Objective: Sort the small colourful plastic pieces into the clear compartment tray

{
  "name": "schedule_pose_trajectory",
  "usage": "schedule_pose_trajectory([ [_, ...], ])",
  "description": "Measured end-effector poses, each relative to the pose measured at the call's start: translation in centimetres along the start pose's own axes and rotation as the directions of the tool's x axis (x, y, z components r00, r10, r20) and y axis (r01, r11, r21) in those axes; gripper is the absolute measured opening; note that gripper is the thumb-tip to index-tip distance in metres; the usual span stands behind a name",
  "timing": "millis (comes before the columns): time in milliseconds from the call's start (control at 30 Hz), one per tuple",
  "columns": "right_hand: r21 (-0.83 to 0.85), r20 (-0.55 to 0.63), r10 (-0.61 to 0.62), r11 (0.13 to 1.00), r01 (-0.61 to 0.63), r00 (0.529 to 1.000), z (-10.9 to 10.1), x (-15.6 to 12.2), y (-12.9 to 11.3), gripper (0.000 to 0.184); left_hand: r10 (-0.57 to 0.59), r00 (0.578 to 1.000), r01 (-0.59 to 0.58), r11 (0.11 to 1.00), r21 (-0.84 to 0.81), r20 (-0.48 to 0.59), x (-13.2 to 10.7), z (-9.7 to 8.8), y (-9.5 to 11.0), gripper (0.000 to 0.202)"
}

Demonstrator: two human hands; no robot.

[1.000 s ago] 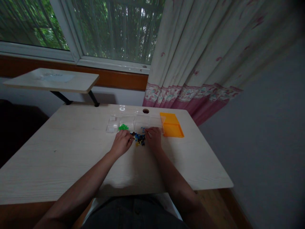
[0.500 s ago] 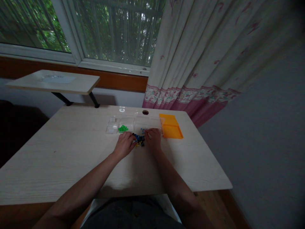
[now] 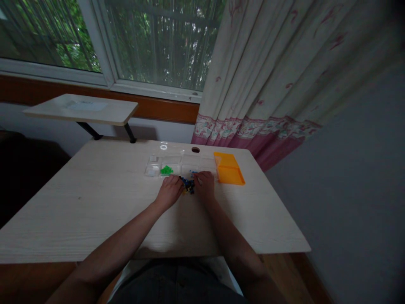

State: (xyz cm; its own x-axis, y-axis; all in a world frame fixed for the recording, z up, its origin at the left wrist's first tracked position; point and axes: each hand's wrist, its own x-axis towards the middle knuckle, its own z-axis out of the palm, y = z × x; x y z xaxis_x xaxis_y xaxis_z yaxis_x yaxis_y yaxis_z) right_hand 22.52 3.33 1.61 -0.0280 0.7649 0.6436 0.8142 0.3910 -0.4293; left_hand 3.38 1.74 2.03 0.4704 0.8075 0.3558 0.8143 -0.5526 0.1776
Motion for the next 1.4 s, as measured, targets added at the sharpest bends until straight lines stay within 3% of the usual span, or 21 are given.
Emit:
schedule_pose_trajectory([
  [167, -0.004, -0.009, -0.006, 1.0, 0.006, 1.0, 0.1, -0.1, -0.1, 0.015, -0.013, 0.999, 0.012, 0.999, -0.031, -0.029, 0.0, 0.1, 0.0, 0.018],
  [300, -0.001, 0.004, -0.047, 0.999, 0.047, 0.999, -0.1, 0.0, -0.6, 0.016, -0.087, 0.99, 0.068, 0.984, -0.167, -0.11, 0.0, 0.0, -0.7, 0.022],
  [467, 0.057, 0.072, -0.161, 0.986, 0.157, 0.984, 0.1, -0.4, -2.2, 0.017, -0.175, 0.964, 0.078, 0.906, -0.416, -0.202, 0.2, 0.0, -2.1, 0.028],
  [700, 0.084, 0.057, -0.244, 0.968, 0.239, 0.968, 0.8, -0.9, -3.7, 0.022, -0.199, 0.961, 0.051, 0.811, -0.583, -0.192, 0.3, 0.2, -2.2, 0.03],
  [1133, 0.104, -0.011, -0.28, 0.954, 0.28, 0.96, 1.1, -0.8, -3.0, 0.012, -0.208, 0.963, 0.051, 0.769, -0.637, -0.174, 0.4, 0.6, -2.1, 0.028],
  [1267, 0.103, 0.02, -0.237, 0.967, 0.234, 0.971, 1.1, -0.8, -2.8, 0.01, -0.21, 0.962, 0.061, 0.787, -0.613, -0.174, 0.5, 0.2, -1.8, 0.029],
  [1400, 0.077, 0.024, -0.12, 0.99, 0.117, 0.993, 0.8, -0.2, -1.6, 0.012, -0.227, 0.954, 0.071, 0.81, -0.583, -0.199, 0.4, -0.1, -2.1, 0.028],
])
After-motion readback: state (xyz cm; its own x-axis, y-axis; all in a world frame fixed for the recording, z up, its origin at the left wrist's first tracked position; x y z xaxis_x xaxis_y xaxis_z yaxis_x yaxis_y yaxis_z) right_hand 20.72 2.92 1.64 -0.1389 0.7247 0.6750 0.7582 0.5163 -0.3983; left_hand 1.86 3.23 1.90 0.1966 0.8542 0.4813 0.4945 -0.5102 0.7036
